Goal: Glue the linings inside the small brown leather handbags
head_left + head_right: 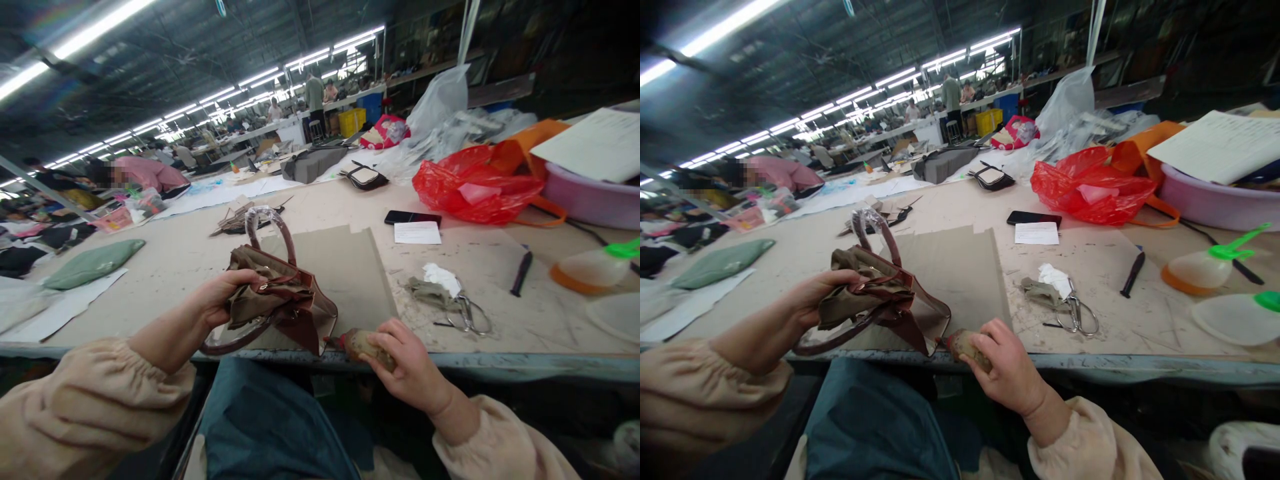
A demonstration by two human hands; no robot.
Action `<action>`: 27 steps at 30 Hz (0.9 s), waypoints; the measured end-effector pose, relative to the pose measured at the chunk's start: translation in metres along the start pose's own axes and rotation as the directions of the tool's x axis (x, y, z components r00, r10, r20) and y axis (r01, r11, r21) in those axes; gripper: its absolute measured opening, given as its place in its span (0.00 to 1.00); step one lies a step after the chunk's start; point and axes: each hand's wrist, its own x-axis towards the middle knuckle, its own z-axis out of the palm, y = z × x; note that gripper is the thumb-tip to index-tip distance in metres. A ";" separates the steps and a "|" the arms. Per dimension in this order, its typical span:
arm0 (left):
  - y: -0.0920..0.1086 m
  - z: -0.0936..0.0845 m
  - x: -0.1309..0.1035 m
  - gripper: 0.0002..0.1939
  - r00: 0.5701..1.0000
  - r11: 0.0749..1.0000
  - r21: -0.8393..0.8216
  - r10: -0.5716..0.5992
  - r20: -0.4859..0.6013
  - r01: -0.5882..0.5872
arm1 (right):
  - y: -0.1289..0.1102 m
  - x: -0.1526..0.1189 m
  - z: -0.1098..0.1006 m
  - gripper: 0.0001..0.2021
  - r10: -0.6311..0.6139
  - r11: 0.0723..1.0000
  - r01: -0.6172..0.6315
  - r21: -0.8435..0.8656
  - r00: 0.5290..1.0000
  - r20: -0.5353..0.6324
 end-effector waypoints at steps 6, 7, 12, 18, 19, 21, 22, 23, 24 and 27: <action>0.004 0.011 -0.001 0.13 0.999 0.999 0.048 -0.014 0.033 0.012 | 0.003 0.000 -0.001 0.08 -0.009 0.999 0.009 -0.041 1.000 -0.010; 0.005 0.013 -0.002 0.14 0.999 0.999 0.051 -0.019 0.037 0.017 | 0.003 0.000 -0.001 0.08 -0.009 0.998 0.008 -0.057 1.000 -0.024; 0.005 0.013 0.005 0.13 0.999 0.999 0.049 -0.004 0.048 0.001 | 0.002 0.000 -0.002 0.08 0.015 1.000 -0.015 0.002 1.000 0.003; 0.005 0.011 0.009 0.13 0.997 0.999 0.040 0.000 0.078 -0.003 | -0.002 0.001 0.000 0.09 0.098 0.991 -0.093 0.099 0.994 -0.048; 0.005 0.012 0.009 0.13 0.997 0.999 0.044 0.002 0.078 -0.005 | -0.002 0.001 0.001 0.09 0.099 0.990 -0.095 0.106 0.994 -0.036; 0.005 0.013 0.008 0.14 0.996 0.999 0.052 0.009 0.088 -0.013 | -0.002 0.001 0.001 0.08 0.095 0.990 -0.095 0.107 0.995 0.001; 0.006 0.013 0.007 0.15 0.995 0.998 0.058 0.009 0.098 -0.015 | -0.002 0.000 0.001 0.08 0.092 0.991 -0.093 0.100 0.996 0.011; 0.006 0.014 0.007 0.15 0.994 0.998 0.062 0.007 0.106 -0.014 | -0.002 0.000 0.001 0.08 0.090 0.992 -0.091 0.086 0.996 0.011; 0.006 0.014 0.007 0.15 0.994 0.998 0.064 0.005 0.113 -0.012 | -0.002 0.000 0.001 0.07 0.091 0.994 -0.091 0.068 0.996 0.003; 0.005 0.012 0.010 0.15 0.992 0.999 0.054 -0.005 0.126 -0.002 | 0.001 0.000 0.002 0.07 0.088 0.996 -0.087 0.020 0.995 -0.038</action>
